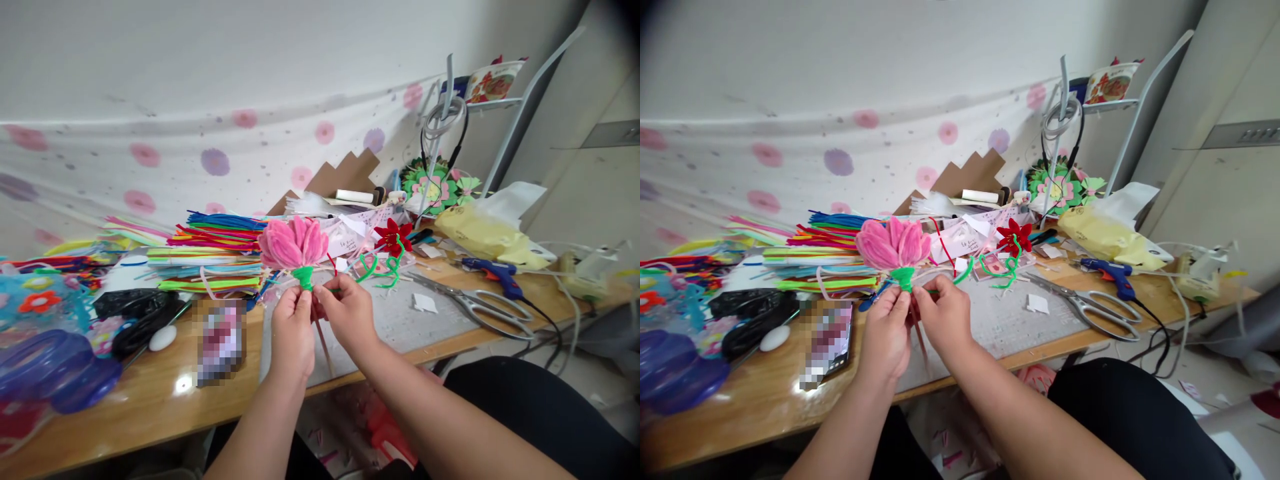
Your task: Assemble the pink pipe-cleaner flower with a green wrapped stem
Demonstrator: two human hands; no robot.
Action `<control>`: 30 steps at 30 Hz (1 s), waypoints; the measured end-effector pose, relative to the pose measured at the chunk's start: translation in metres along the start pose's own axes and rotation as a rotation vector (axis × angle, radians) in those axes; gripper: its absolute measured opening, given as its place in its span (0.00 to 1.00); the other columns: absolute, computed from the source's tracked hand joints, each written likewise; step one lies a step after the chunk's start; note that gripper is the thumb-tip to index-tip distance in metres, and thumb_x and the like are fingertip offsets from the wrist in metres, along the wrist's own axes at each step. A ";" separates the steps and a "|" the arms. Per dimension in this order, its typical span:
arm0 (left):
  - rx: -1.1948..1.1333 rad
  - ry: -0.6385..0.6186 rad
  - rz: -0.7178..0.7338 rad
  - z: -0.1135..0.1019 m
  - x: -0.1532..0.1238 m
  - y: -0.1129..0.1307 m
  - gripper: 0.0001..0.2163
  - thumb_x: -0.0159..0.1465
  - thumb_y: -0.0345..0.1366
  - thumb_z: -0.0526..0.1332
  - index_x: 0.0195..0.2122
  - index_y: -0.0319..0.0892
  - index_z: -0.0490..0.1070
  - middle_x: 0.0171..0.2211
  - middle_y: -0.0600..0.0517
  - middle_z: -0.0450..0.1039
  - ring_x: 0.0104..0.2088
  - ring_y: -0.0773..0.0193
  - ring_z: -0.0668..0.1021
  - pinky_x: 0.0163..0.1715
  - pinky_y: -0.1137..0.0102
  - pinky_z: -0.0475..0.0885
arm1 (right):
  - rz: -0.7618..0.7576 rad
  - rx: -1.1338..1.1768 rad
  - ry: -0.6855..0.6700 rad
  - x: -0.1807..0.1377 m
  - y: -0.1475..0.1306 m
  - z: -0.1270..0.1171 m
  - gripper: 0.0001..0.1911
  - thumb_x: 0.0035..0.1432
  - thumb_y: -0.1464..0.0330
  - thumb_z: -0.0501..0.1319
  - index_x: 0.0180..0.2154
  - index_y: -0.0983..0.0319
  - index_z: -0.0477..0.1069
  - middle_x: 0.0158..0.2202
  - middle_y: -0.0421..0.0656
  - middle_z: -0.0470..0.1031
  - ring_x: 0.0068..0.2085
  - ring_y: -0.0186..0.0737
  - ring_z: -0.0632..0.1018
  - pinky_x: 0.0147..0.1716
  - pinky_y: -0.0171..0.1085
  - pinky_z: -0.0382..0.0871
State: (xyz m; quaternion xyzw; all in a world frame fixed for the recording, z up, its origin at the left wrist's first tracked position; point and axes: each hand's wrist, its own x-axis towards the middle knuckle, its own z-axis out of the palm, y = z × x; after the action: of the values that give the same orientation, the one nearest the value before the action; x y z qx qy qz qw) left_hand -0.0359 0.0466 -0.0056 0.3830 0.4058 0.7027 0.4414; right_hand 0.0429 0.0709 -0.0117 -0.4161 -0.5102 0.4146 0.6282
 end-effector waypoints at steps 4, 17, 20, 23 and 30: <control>-0.037 -0.031 -0.080 0.002 -0.003 0.004 0.08 0.57 0.37 0.63 0.26 0.40 0.65 0.19 0.60 0.60 0.16 0.75 0.62 0.15 0.80 0.57 | -0.047 -0.048 -0.032 0.004 -0.008 -0.006 0.09 0.45 0.67 0.65 0.20 0.61 0.67 0.18 0.35 0.67 0.22 0.31 0.67 0.23 0.32 0.58; -0.168 -0.090 -0.218 -0.004 -0.006 0.015 0.15 0.54 0.41 0.66 0.23 0.40 0.60 0.18 0.60 0.60 0.12 0.80 0.57 0.10 0.83 0.50 | 0.096 0.133 -0.176 0.003 -0.015 -0.006 0.06 0.45 0.66 0.61 0.24 0.63 0.71 0.21 0.38 0.72 0.22 0.31 0.69 0.23 0.32 0.66; -0.203 -0.078 -0.256 -0.004 -0.005 0.016 0.15 0.52 0.41 0.67 0.23 0.39 0.61 0.18 0.60 0.63 0.11 0.80 0.58 0.09 0.83 0.50 | 0.079 0.112 -0.172 0.002 -0.017 -0.006 0.05 0.45 0.67 0.62 0.25 0.63 0.72 0.21 0.38 0.72 0.23 0.32 0.71 0.24 0.32 0.66; -0.223 -0.055 -0.275 -0.005 -0.003 0.015 0.15 0.52 0.41 0.68 0.23 0.39 0.62 0.18 0.59 0.64 0.11 0.80 0.59 0.09 0.83 0.51 | 0.032 0.064 -0.137 0.001 -0.018 -0.006 0.04 0.45 0.68 0.63 0.23 0.62 0.72 0.21 0.39 0.73 0.24 0.33 0.72 0.26 0.33 0.67; -0.202 -0.058 -0.282 -0.007 -0.002 0.012 0.16 0.53 0.42 0.67 0.22 0.40 0.60 0.15 0.60 0.61 0.10 0.79 0.57 0.08 0.83 0.50 | -0.033 -0.007 -0.112 0.000 -0.013 -0.005 0.03 0.46 0.69 0.62 0.25 0.62 0.75 0.25 0.40 0.75 0.28 0.35 0.74 0.30 0.34 0.67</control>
State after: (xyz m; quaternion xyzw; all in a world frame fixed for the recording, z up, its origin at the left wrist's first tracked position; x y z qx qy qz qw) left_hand -0.0452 0.0400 0.0029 0.2962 0.3699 0.6595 0.5835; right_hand 0.0494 0.0662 0.0000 -0.3859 -0.5529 0.4249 0.6040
